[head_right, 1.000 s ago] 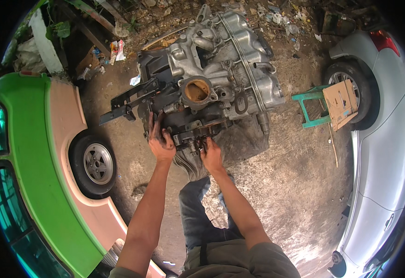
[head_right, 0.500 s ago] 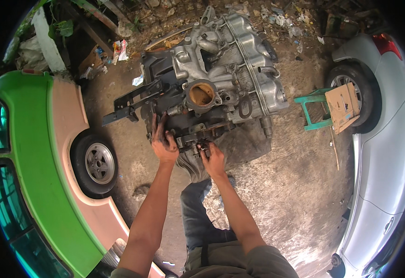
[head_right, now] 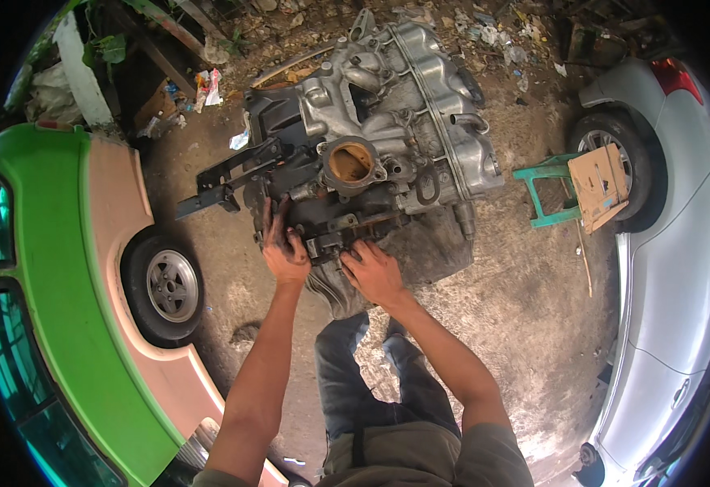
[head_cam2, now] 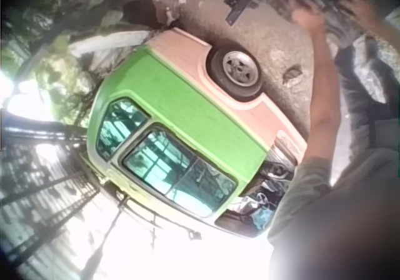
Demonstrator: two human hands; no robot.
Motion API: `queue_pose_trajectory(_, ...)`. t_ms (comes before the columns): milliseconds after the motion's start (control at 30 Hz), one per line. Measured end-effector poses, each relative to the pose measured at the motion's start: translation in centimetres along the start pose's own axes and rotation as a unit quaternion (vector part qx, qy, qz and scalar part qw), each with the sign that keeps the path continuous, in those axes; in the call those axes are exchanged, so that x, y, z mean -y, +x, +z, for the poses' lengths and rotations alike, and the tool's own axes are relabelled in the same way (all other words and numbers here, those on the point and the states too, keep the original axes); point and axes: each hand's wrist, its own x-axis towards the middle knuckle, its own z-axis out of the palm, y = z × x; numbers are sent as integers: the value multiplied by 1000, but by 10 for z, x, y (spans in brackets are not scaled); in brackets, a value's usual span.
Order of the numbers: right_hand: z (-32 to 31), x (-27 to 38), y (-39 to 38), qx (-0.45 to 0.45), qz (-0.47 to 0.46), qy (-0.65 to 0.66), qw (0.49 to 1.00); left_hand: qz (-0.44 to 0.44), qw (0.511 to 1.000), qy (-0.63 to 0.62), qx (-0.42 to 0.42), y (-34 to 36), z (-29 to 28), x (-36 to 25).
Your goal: The person uses a wrench to loosen and remove bolts from a car engine block resting on a cloth on the ground. The person then places the removed bolts on a nearby cardboard box.
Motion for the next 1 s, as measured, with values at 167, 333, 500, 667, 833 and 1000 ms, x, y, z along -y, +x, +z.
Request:
queue_pose_trajectory(167, -19, -1, 23, 168, -114, -126, 971, 13, 1000, 13, -2, -1, -1, 3)
queue_pose_trajectory(333, -17, 7, 37, 300, -143, -223, 916, 3, 1000, -7, -6, 0, -2, 0)
queue_pose_trajectory(500, -13, 2, 41, 249, -165, -182, 937, 2, 1000, -2, -4, 1, -3, -2)
queue_pose_trajectory(667, -23, -12, 29, 288, -122, -147, 938, -2, 1000, -6, -3, 0, -4, -4)
queue_pose_trajectory(833, -28, -18, 27, 293, -79, -124, 945, -38, 999, -16, 5, 0, -3, -3)
queue_pose_trajectory(1000, -37, -28, 23, 295, -54, -111, 947, 26, 1000, 12, -10, 4, -4, 1)
